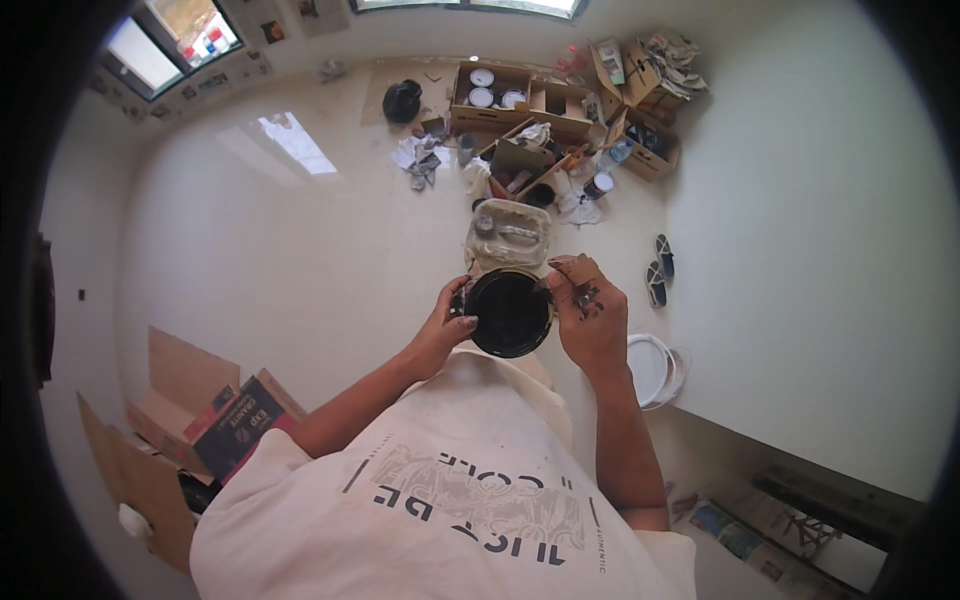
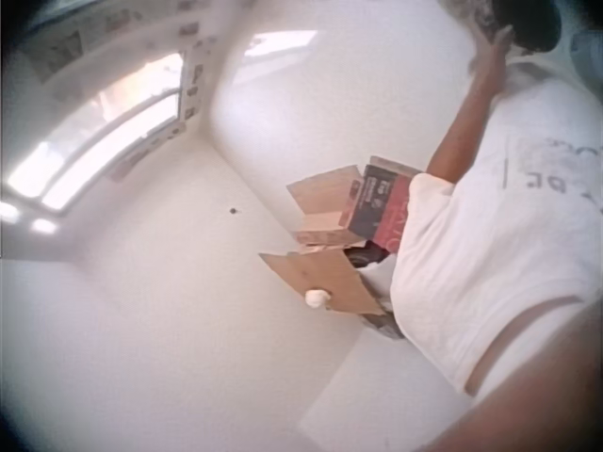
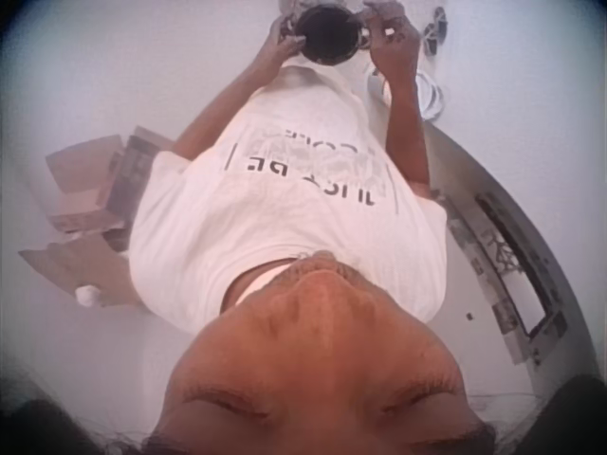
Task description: The person sits on the floor to open a paint can and pours water into it from a plastic bottle. They then stir the mixture with a stick and carry the can to a window to continue mixing.
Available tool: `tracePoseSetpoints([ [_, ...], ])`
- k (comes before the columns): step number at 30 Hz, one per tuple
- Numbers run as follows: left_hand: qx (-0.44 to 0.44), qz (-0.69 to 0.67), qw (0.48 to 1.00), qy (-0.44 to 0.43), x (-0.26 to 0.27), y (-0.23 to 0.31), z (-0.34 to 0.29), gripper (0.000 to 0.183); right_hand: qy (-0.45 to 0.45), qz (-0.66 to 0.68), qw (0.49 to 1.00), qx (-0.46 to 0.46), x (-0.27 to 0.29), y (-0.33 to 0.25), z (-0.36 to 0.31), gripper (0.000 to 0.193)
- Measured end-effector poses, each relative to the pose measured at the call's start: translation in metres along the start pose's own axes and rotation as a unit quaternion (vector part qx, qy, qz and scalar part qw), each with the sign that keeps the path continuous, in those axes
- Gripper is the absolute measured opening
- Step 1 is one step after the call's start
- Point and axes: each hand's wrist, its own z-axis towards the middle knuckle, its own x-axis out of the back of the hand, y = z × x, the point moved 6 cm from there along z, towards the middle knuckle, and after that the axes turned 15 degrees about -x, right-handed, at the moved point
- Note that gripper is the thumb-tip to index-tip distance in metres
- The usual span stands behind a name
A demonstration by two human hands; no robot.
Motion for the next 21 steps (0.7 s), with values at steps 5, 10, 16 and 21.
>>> tracePoseSetpoints([
  [5,-0.006,0.09,0.996,-0.022,-0.004,0.001,0.003,0.094,-0.032,0.037,0.998,-0.035,-0.001,0.008,0.009,0.017],
  [10,0.001,0.135,0.991,-0.013,-0.006,-0.008,0.001,0.095,-0.123,-0.012,0.992,0.008,0.002,0.007,-0.002,0.009],
  [16,0.001,0.065,0.998,-0.017,-0.011,-0.016,0.003,0.108,-0.044,0.026,0.998,0.03,0.003,0.007,-0.008,0.009],
  [21,-0.001,0.035,0.999,-0.021,-0.017,-0.009,0.007,0.101,-0.133,0.072,0.988,0.026,-0.016,0.004,-0.012,0.009],
])
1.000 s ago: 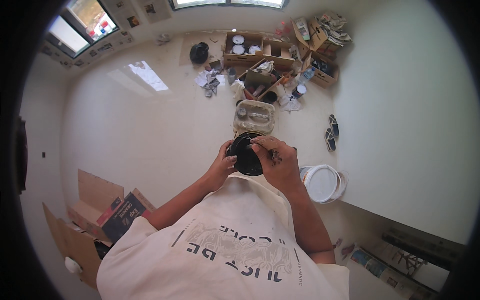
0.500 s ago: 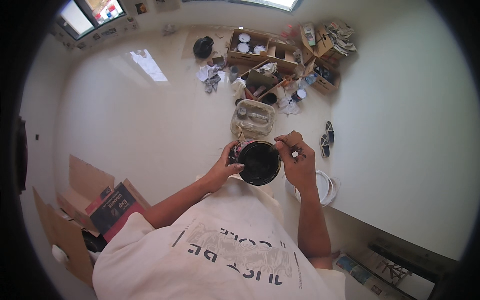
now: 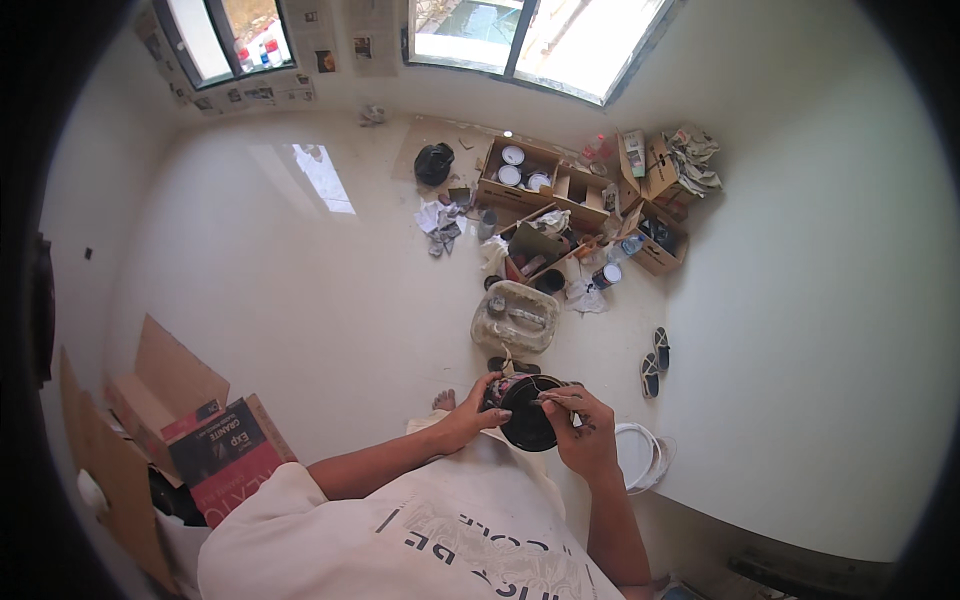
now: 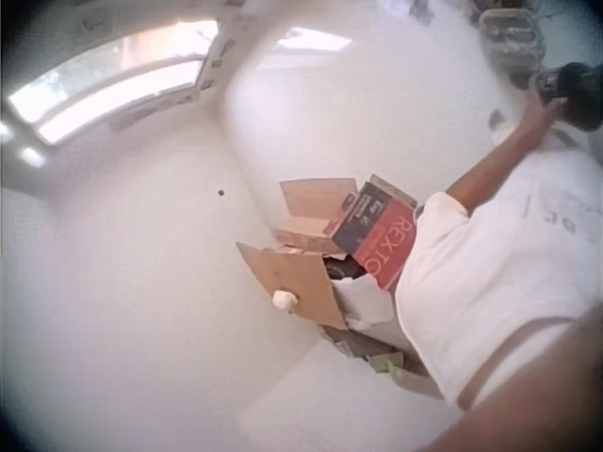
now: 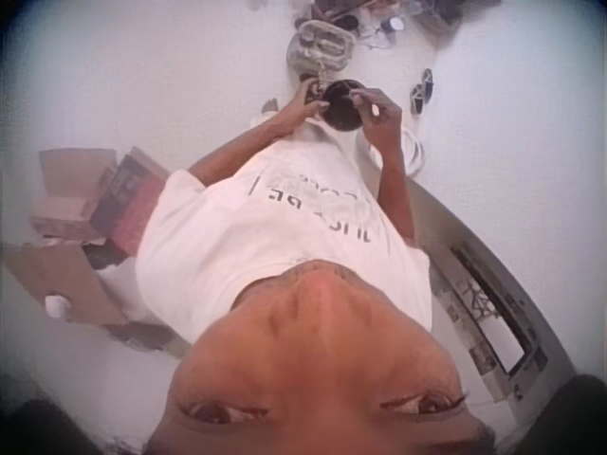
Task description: The person sits on the floor to open a paint can and pours water into it from a plastic bottle. They then stir the mixture with a stick and carry the can to a window to continue mixing.
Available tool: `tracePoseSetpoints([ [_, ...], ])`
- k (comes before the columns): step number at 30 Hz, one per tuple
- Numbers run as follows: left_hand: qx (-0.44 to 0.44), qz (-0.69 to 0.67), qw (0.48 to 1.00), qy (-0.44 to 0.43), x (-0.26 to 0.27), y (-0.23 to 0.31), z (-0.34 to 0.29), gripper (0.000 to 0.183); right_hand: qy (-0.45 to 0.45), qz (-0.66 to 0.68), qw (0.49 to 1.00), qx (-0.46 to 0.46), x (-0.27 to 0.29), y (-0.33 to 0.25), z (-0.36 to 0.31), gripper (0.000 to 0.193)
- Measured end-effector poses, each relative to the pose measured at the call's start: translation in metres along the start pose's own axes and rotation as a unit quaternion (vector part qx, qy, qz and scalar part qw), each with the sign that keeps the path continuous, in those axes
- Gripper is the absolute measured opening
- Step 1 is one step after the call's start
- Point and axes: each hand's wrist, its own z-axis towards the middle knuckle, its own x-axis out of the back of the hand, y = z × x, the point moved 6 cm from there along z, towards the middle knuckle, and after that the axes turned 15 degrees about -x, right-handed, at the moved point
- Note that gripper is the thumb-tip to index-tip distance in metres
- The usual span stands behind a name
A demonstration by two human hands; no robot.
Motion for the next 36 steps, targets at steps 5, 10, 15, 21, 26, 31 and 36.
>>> tracePoseSetpoints([
  [5,0.04,-0.044,0.998,-0.009,-0.001,0.008,-0.001,0.1,0.062,-0.114,0.991,-0.027,0.022,-0.006,0.001,0.009],
  [10,0.056,0.016,0.998,-0.019,0.003,0.009,0.002,0.098,0.107,0.02,0.994,-0.004,0.012,-0.003,0.008,0.024],
  [15,0.043,-0.042,0.998,0.0,0.004,0.011,0.002,0.096,-0.007,-0.009,0.998,-0.054,-0.007,0.005,0.013,0.032],
  [21,0.046,-0.045,0.998,-0.009,0.02,0.021,-0.006,0.083,0.004,0.01,0.997,-0.074,-0.008,-0.006,0.031,0.034],
  [26,0.056,-0.086,0.993,0.064,0.052,0.028,-0.019,0.087,-0.079,0.007,0.997,-0.027,-0.058,-0.025,0.052,0.039],
  [31,0.033,-0.098,0.983,0.153,0.09,0.036,-0.032,0.087,-0.122,-0.12,0.985,0.008,-0.095,-0.042,0.079,0.037],
  [36,0.002,-0.121,0.972,0.2,0.133,0.051,-0.028,0.081,-0.104,-0.143,0.973,0.151,-0.143,-0.077,0.132,0.034],
])
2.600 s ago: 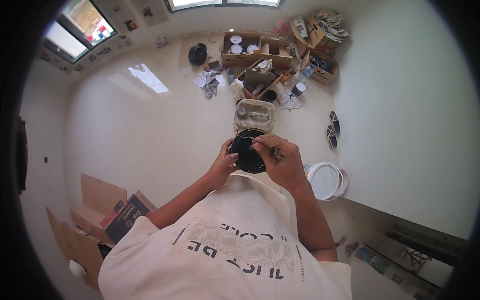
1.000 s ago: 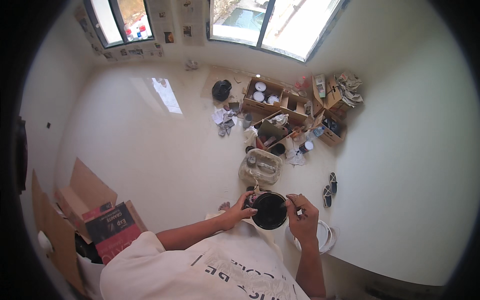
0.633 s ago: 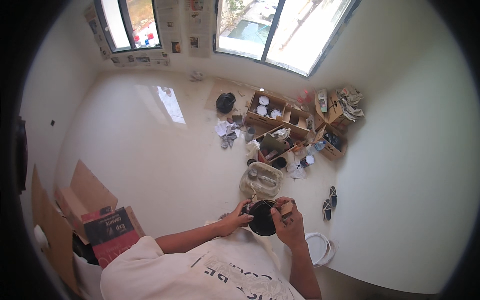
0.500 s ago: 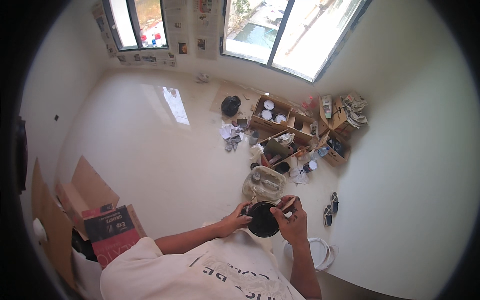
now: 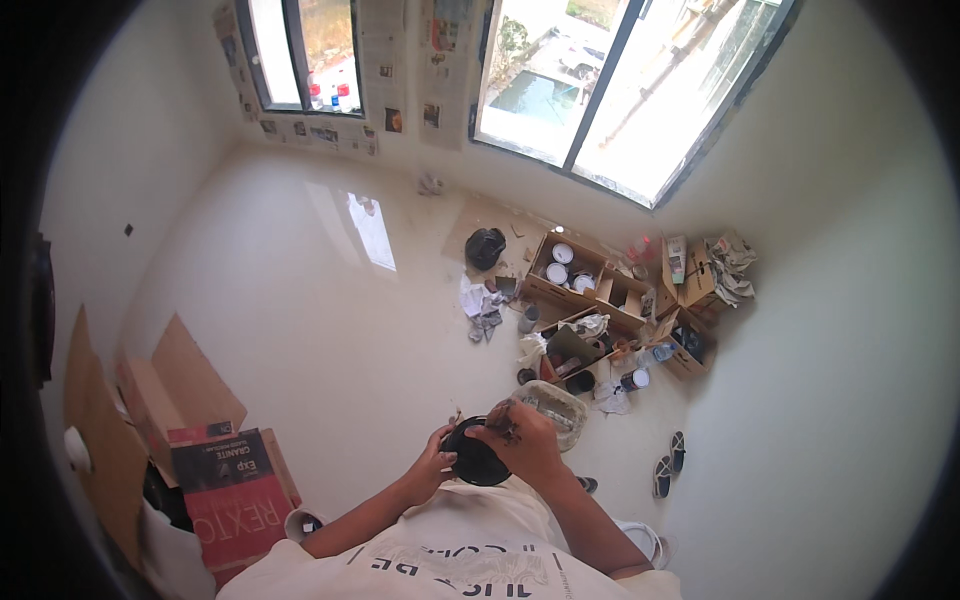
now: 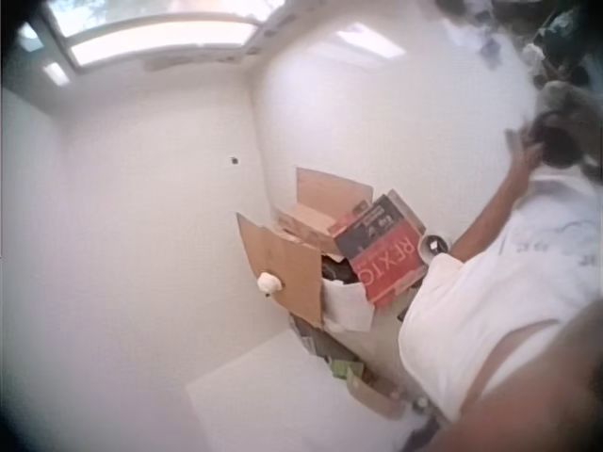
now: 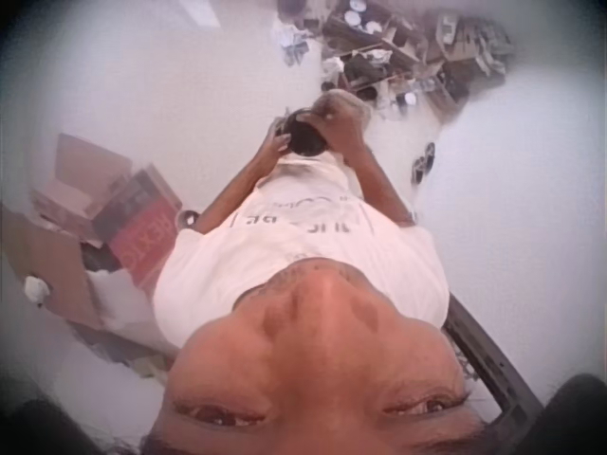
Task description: The person sits on the floor to open a paint can and pours water into it from a plastic bottle. They then stir the mixture with a stick and carry the can to a window to continue mixing.
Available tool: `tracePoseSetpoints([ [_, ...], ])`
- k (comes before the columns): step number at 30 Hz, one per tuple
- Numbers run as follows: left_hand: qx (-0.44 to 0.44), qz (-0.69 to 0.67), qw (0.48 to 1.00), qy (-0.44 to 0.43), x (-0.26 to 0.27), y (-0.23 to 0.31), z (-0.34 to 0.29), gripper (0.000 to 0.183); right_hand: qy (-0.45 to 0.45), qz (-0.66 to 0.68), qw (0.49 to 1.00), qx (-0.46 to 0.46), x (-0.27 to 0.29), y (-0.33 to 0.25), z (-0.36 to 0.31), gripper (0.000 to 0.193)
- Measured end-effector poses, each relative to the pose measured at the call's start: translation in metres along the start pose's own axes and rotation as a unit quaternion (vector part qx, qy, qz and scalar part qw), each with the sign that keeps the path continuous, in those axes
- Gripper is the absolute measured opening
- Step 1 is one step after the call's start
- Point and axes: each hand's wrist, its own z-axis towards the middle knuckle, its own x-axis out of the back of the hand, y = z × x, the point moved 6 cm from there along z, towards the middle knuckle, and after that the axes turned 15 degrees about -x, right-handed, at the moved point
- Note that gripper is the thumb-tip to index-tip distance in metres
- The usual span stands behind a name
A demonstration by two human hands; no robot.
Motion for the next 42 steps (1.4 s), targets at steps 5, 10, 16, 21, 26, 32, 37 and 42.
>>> tracePoseSetpoints([
  [5,-0.04,-0.029,0.998,0.045,0.052,0.048,0.053,0.081,-0.085,0.093,0.992,0.018,-0.051,-0.025,0.089,0.031],
  [10,-0.085,-0.036,0.994,0.053,0.104,0.119,0.102,0.086,-0.15,0.112,0.98,0.074,-0.082,-0.066,0.196,0.026],
  [16,-0.133,-0.093,0.982,0.093,0.162,0.182,0.149,0.086,-0.158,-0.004,0.973,0.167,-0.146,-0.11,0.325,0.022],
  [21,-0.162,-0.162,0.958,0.174,0.237,0.23,0.182,0.083,-0.186,0.045,0.953,0.235,-0.217,-0.158,0.408,0.021],
  [26,-0.215,-0.141,0.946,0.197,0.342,0.294,0.215,0.065,-0.196,-0.007,0.95,0.244,-0.301,-0.202,0.489,0.019],
  [32,-0.177,-0.083,0.961,0.197,0.463,0.406,0.226,0.068,-0.287,0.018,0.939,0.186,-0.406,-0.284,0.58,0.019],
  [37,-0.186,-0.066,0.964,0.177,0.552,0.483,0.246,0.066,-0.299,0.036,0.939,0.165,-0.484,-0.336,0.641,0.02],
  [42,-0.173,-0.099,0.962,0.189,0.653,0.533,0.281,0.062,-0.409,0.158,0.899,-0.012,-0.562,-0.365,0.722,0.019],
])
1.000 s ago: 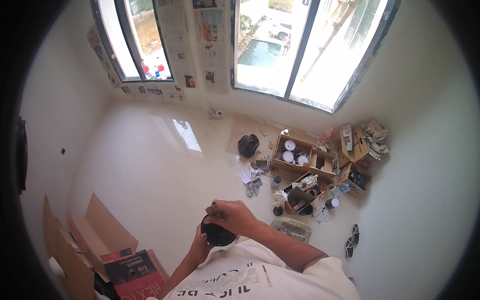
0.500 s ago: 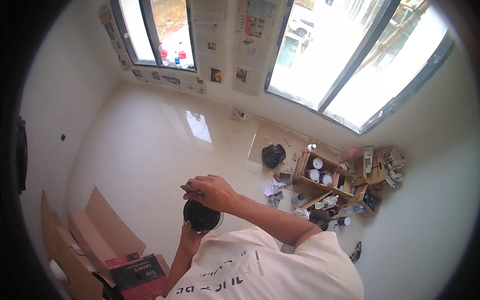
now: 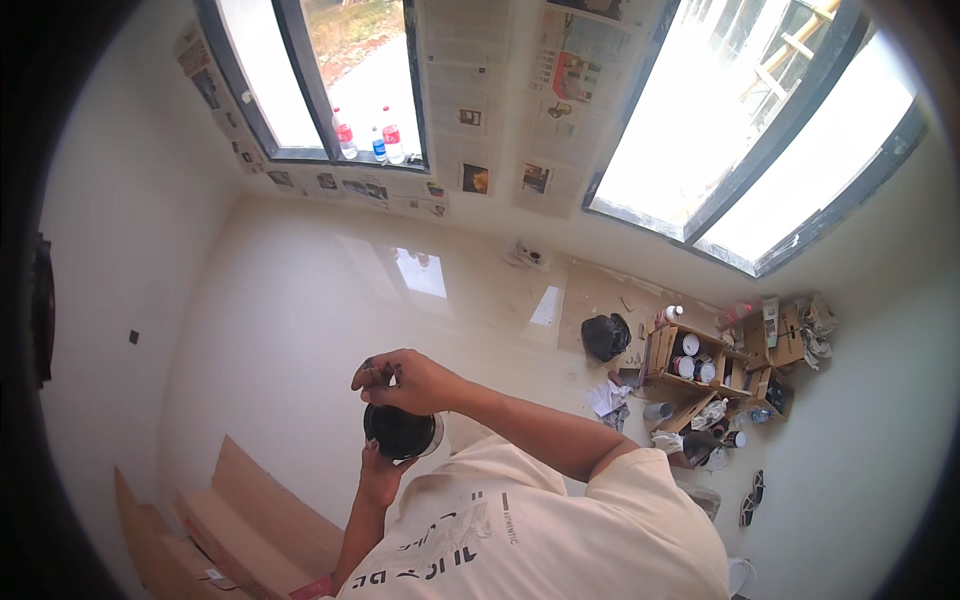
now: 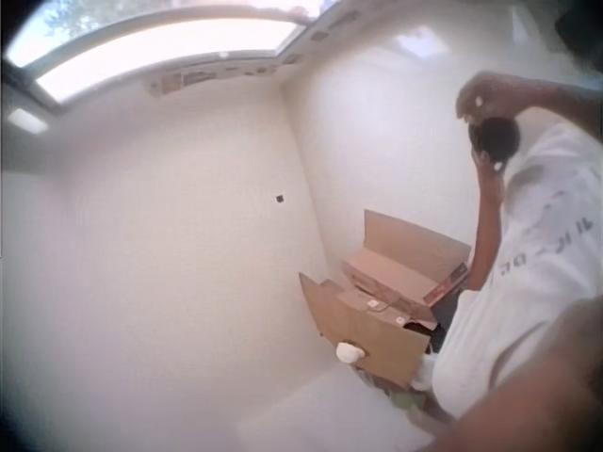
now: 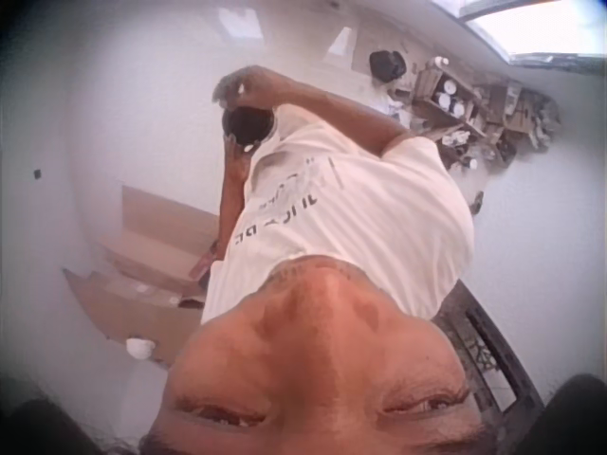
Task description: The person sits on the floor to open a paint can and pours water into it from a plastic bottle. They then stir the mixture with a stick and carry the can to a window to continue mixing.
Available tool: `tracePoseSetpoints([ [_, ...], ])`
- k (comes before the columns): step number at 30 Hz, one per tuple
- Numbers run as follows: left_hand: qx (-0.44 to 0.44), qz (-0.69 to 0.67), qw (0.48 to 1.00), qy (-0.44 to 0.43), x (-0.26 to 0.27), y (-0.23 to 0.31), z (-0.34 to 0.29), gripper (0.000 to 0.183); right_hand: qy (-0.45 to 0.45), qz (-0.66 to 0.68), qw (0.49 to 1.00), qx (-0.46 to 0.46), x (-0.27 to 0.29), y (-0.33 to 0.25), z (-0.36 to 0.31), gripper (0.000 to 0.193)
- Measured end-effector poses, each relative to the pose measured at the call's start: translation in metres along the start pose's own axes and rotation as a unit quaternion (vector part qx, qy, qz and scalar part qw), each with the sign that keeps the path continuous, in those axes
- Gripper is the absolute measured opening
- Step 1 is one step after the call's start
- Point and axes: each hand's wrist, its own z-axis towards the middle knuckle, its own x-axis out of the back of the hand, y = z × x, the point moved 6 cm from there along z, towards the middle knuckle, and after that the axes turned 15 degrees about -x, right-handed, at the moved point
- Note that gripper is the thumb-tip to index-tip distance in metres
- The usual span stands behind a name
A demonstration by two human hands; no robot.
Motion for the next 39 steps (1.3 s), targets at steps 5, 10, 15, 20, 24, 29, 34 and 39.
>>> tracePoseSetpoints([
  [5,-0.025,-0.007,1.0,0.008,0.053,0.052,0.101,0.068,-0.089,0.069,0.994,-0.006,0.008,-0.037,0.13,0.024],
  [10,-0.05,0.028,0.998,-0.002,0.085,0.139,0.194,0.095,-0.147,0.103,0.984,-0.018,0.013,-0.099,0.262,0.027],
  [15,-0.1,-0.013,0.994,0.032,0.12,0.218,0.291,0.09,-0.205,0.164,0.96,-0.102,-0.002,-0.156,0.395,0.025],
  [20,-0.112,0.016,0.993,0.029,0.188,0.27,0.379,0.081,-0.175,0.088,0.978,-0.075,-0.01,-0.193,0.524,0.02],
  [24,-0.089,-0.016,0.996,0.024,0.252,0.32,0.449,0.085,-0.152,0.128,0.977,-0.074,-0.024,-0.213,0.627,0.016],
  [29,-0.042,0.059,0.997,-0.008,0.316,0.41,0.541,0.097,-0.088,0.153,0.983,-0.045,-0.038,-0.263,0.735,0.014],
  [34,-0.013,-0.016,0.997,-0.075,0.358,0.485,0.623,0.09,-0.011,0.15,0.989,-0.01,-0.03,-0.303,0.83,0.015],
  [39,0.015,0.01,0.997,-0.08,0.405,0.527,0.708,0.086,0.015,0.099,0.995,-0.023,-0.01,-0.323,0.921,0.024],
])
